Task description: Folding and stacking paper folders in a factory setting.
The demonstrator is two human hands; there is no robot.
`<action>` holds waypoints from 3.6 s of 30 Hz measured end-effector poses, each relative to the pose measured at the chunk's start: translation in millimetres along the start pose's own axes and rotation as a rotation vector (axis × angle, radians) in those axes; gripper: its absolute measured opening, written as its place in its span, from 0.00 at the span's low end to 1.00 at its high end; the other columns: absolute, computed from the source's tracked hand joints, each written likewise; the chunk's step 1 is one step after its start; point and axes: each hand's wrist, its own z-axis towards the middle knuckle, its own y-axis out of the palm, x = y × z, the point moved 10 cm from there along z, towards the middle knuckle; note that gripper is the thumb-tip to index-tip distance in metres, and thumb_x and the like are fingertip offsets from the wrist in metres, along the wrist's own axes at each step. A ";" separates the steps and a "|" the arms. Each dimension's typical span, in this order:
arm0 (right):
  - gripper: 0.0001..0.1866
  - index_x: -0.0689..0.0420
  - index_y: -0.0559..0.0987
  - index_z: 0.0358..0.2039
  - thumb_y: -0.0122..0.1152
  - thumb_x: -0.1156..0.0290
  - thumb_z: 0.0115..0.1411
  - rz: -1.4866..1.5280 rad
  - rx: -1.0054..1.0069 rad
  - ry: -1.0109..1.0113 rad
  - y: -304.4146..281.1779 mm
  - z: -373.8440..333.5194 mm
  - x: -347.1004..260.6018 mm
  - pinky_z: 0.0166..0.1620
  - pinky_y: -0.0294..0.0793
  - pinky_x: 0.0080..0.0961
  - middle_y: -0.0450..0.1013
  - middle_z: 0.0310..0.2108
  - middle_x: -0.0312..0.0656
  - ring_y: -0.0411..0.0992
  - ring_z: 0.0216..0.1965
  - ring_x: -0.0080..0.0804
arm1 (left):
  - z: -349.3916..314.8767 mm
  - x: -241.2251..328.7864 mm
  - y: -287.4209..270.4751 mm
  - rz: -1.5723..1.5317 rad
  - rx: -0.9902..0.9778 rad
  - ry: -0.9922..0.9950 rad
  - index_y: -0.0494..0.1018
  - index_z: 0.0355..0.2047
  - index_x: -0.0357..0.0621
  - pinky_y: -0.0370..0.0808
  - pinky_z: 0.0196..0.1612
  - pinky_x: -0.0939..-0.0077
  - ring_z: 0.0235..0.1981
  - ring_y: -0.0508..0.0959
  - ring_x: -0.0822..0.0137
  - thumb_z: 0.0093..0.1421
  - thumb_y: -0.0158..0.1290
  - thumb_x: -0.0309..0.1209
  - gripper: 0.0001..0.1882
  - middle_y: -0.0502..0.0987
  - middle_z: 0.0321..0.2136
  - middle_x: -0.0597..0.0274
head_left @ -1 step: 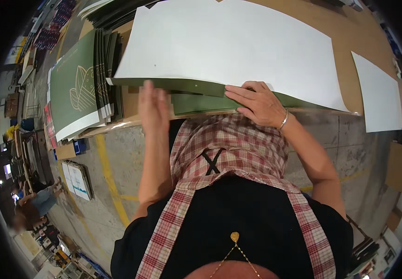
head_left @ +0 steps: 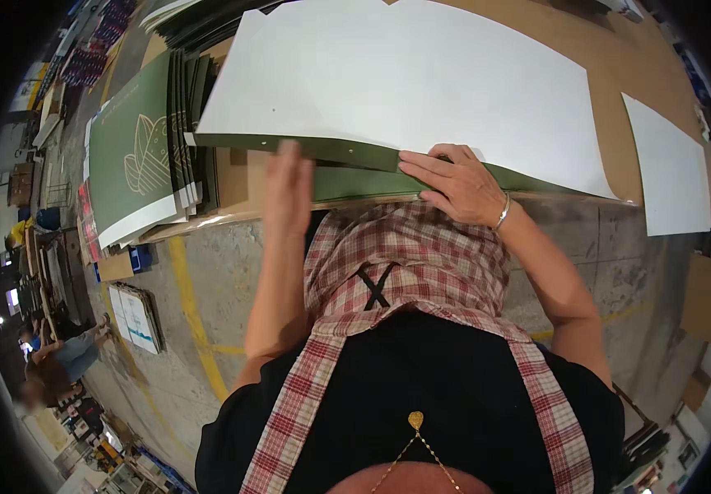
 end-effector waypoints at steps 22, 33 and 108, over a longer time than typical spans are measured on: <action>0.09 0.61 0.77 0.33 0.68 0.71 0.59 0.499 0.629 0.771 -27.0 -98.4 14.6 0.24 0.74 0.20 0.77 0.26 0.36 0.75 0.22 0.24 | -43.6 -30.6 86.2 1.805 -0.521 0.726 0.58 0.68 0.70 0.51 0.68 0.42 0.68 0.54 0.40 0.50 0.51 0.20 0.45 0.54 0.69 0.47; 0.13 0.62 0.78 0.35 0.67 0.65 0.61 1.187 0.844 1.274 3.5 -144.4 79.7 0.19 0.70 0.18 0.76 0.22 0.41 0.73 0.17 0.23 | -45.0 -29.7 89.8 1.820 -0.562 0.728 0.58 0.68 0.72 0.52 0.68 0.42 0.67 0.56 0.41 0.51 0.59 0.25 0.45 0.54 0.69 0.50; 0.38 0.55 0.61 0.68 0.62 0.70 0.58 -0.354 0.204 0.447 -28.3 -61.5 36.6 0.36 0.75 0.37 0.64 0.43 0.49 0.70 0.38 0.46 | -61.2 -90.7 154.8 1.786 -0.599 1.005 0.57 0.65 0.90 0.55 0.63 0.33 0.61 0.59 0.27 0.56 0.48 0.19 0.45 0.58 0.67 0.56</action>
